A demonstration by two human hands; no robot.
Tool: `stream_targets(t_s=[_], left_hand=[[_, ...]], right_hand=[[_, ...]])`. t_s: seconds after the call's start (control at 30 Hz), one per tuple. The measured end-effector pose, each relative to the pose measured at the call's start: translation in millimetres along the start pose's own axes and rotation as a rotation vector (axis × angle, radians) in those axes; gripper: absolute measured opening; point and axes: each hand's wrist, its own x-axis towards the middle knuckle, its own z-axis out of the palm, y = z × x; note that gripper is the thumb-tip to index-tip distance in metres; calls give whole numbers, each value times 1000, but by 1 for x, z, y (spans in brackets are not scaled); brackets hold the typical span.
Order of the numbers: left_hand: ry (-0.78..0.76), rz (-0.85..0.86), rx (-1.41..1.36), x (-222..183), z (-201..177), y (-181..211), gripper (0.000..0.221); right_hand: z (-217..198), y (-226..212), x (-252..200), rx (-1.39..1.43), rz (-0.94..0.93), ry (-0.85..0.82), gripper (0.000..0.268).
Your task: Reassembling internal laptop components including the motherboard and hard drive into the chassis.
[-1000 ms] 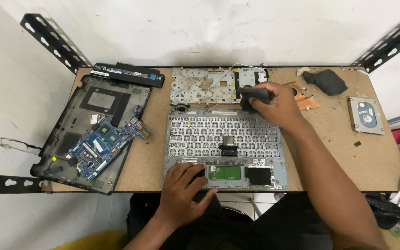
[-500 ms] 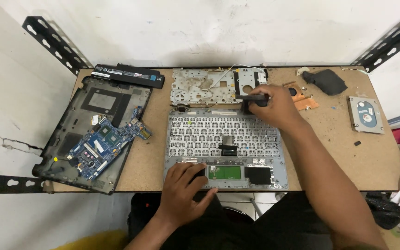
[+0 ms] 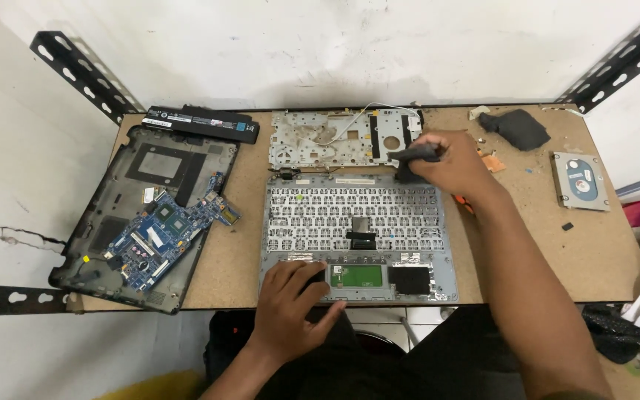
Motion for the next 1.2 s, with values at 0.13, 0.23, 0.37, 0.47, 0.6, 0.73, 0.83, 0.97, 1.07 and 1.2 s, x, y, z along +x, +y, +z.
stream_targets(t_s=[0.13,0.23,0.37,0.47,0.6,0.73,0.83,0.97,1.07,1.2], left_hand=[[2,19,2,2,-2,0,24],[-2,33,14,1,0,0,25],[-44,16,1,4,-2,-2,24],[-49,21,-10,6,-2,-1,24],[-93,-11,-7,8,-3,1,23],[-133,-40,-5,6,0,-1,25],[-111,-31,-11,5,-2,-2,24],[-102,-31,-29,3,-1,1,22],[-101,-37,-26,4,-10,2,22],[-29,-17,40,10,-24,-6,22]], right_hand=[[-5,16,8,1,-83,49,8],[-19,26,14,79,-324,288,16],[-27,26,16,12,-245,393,7],[-26,39,16,-226,-183,489,7],[-22,36,3,-365,-339,513,20],[-27,67,6,-466,-403,572,16],[-33,70,2,-494,-466,441,25],[-48,47,-41,-233,-254,127,49],[-75,63,-54,-208,-154,298,41],[-118,84,-65,-523,463,439,47]])
